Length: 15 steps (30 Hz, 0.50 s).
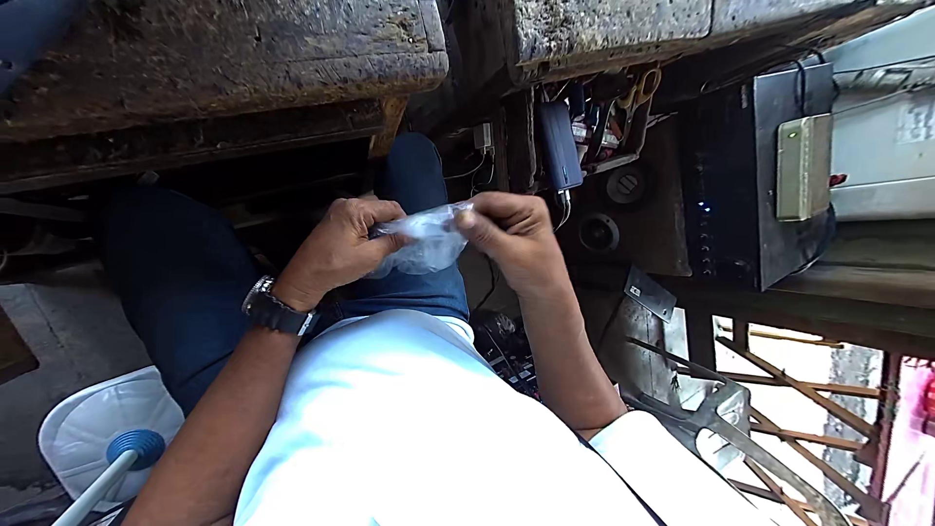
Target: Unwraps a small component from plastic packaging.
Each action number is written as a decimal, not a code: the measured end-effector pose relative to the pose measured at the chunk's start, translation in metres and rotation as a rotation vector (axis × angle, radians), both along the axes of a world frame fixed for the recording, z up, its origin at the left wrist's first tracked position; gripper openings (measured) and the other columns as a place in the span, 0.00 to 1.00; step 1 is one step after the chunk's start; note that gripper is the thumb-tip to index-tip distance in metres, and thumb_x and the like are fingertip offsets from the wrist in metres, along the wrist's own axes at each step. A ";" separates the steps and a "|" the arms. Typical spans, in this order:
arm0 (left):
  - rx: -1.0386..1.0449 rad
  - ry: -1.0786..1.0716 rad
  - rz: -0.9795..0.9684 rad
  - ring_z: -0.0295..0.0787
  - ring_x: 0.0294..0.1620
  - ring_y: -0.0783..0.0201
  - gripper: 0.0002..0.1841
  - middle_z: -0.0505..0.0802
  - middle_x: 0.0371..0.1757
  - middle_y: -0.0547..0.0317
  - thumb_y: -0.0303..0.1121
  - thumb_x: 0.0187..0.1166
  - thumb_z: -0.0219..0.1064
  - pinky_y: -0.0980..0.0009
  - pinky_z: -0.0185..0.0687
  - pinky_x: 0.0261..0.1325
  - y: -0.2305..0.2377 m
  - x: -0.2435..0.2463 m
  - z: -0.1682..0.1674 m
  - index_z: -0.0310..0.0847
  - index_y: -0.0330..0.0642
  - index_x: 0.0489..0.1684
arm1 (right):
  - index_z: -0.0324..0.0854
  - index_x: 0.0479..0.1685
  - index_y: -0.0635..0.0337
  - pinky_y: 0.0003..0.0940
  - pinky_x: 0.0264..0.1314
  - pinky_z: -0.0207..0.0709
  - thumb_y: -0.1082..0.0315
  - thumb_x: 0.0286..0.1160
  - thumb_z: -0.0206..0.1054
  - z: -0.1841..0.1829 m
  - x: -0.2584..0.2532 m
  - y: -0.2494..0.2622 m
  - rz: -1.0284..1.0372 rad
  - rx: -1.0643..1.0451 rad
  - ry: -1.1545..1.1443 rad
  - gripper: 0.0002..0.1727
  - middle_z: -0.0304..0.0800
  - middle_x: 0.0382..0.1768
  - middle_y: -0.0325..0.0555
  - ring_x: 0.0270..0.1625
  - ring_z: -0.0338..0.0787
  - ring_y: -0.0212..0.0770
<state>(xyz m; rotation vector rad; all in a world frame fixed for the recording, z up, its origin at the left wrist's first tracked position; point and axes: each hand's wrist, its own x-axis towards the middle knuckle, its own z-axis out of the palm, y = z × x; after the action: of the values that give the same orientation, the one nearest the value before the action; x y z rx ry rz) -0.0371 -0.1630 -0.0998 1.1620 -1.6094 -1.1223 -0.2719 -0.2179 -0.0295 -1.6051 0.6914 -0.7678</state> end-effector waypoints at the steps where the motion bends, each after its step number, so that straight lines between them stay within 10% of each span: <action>1: -0.001 0.006 0.003 0.85 0.41 0.75 0.09 0.91 0.38 0.63 0.39 0.80 0.71 0.76 0.81 0.48 0.000 0.002 -0.002 0.91 0.43 0.41 | 0.87 0.39 0.65 0.19 0.31 0.74 0.72 0.83 0.65 0.000 -0.001 -0.002 -0.043 0.006 -0.031 0.07 0.88 0.31 0.35 0.28 0.78 0.21; 9: 0.005 0.054 0.002 0.88 0.42 0.78 0.13 0.93 0.41 0.66 0.42 0.83 0.68 0.76 0.85 0.51 0.002 -0.003 0.003 0.91 0.43 0.48 | 0.88 0.52 0.65 0.17 0.21 0.62 0.76 0.80 0.50 -0.005 -0.010 -0.004 0.043 0.266 -0.116 0.18 0.85 0.28 0.36 0.21 0.70 0.21; 13: -0.023 -0.024 0.049 0.80 0.30 0.76 0.14 0.86 0.28 0.66 0.44 0.80 0.70 0.75 0.76 0.36 0.000 -0.010 0.006 0.88 0.44 0.29 | 0.89 0.48 0.71 0.24 0.42 0.85 0.83 0.70 0.68 -0.012 -0.007 -0.001 0.024 -0.018 -0.027 0.10 0.95 0.41 0.44 0.37 0.88 0.25; 15: -0.027 -0.041 0.065 0.77 0.27 0.74 0.16 0.83 0.24 0.65 0.44 0.78 0.72 0.74 0.72 0.33 0.001 -0.013 0.006 0.85 0.44 0.23 | 0.88 0.49 0.72 0.23 0.34 0.81 0.80 0.64 0.79 -0.012 0.000 0.004 -0.037 -0.055 0.032 0.14 0.94 0.38 0.46 0.31 0.84 0.26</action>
<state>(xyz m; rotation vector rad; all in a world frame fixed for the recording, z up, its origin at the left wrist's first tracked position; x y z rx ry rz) -0.0503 -0.1620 -0.0936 1.2179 -1.6022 -1.0382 -0.2721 -0.2134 -0.0417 -1.6612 0.7307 -0.7953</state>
